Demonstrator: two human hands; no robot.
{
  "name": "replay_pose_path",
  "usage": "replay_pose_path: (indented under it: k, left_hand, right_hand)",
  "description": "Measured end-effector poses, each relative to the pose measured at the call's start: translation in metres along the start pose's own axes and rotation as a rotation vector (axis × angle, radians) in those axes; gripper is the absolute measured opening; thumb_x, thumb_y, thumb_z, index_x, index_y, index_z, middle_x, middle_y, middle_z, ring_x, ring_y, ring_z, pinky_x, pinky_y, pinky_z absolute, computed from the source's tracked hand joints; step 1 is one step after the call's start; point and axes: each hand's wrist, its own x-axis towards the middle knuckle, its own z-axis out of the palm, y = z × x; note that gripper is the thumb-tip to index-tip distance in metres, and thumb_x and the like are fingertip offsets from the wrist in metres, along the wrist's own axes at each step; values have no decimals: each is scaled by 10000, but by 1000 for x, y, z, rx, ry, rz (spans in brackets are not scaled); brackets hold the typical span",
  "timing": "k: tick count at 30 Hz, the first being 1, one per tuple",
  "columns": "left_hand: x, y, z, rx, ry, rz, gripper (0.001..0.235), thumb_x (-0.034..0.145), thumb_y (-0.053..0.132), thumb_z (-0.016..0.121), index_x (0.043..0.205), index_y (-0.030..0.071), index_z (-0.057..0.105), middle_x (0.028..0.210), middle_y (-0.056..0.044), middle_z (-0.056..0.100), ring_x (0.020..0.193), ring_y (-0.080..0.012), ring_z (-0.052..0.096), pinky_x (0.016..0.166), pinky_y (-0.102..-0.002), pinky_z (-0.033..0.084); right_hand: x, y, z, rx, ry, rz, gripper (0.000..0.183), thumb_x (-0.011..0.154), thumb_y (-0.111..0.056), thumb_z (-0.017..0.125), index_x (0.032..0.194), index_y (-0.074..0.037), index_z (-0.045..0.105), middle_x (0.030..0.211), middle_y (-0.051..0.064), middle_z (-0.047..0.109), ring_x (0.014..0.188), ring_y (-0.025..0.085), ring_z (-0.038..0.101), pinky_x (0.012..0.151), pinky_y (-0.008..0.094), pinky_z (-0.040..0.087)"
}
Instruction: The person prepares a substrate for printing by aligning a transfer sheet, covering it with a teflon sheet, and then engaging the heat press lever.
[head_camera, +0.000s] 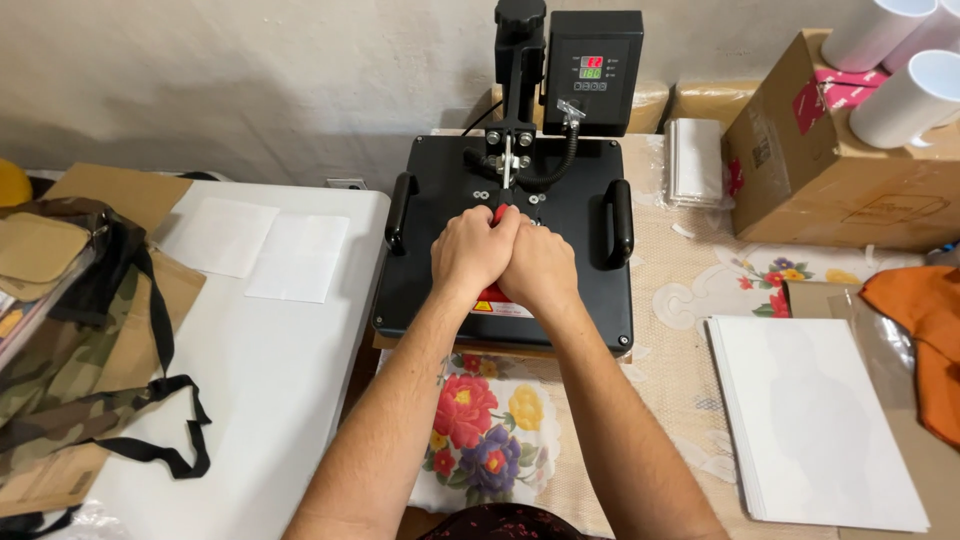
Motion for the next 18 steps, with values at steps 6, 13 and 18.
replay_pose_path:
  k: [6, 13, 18]
  left_hand:
    - [-7, 4, -3, -40, 6, 5, 689, 888, 541, 416, 1210, -3, 689, 1164, -232, 704, 1169, -422, 638, 1018, -517, 467]
    - [-6, 0, 2, -59, 35, 35, 695, 875, 559, 422, 1162, -6, 709, 1152, -243, 703, 1165, -435, 631, 1015, -522, 461]
    - [-13, 5, 0, -81, 48, 41, 699, 886, 537, 410, 1185, -26, 696, 1169, -261, 696, 1165, -449, 630, 1022, -524, 457]
  right_hand:
    - [-3, -4, -6, -32, -23, 14, 429, 842, -255, 557, 1096, 87, 607, 907, 277, 712, 915, 497, 705, 811, 590, 559]
    - [-5, -7, -13, -4, -37, -2, 443, 851, -262, 569, 1103, 98, 618, 906, 285, 716, 911, 498, 706, 810, 600, 559]
    - [-6, -11, -19, -26, -56, 3, 442, 868, -282, 556, 1105, 87, 616, 911, 265, 723, 921, 484, 709, 819, 598, 556]
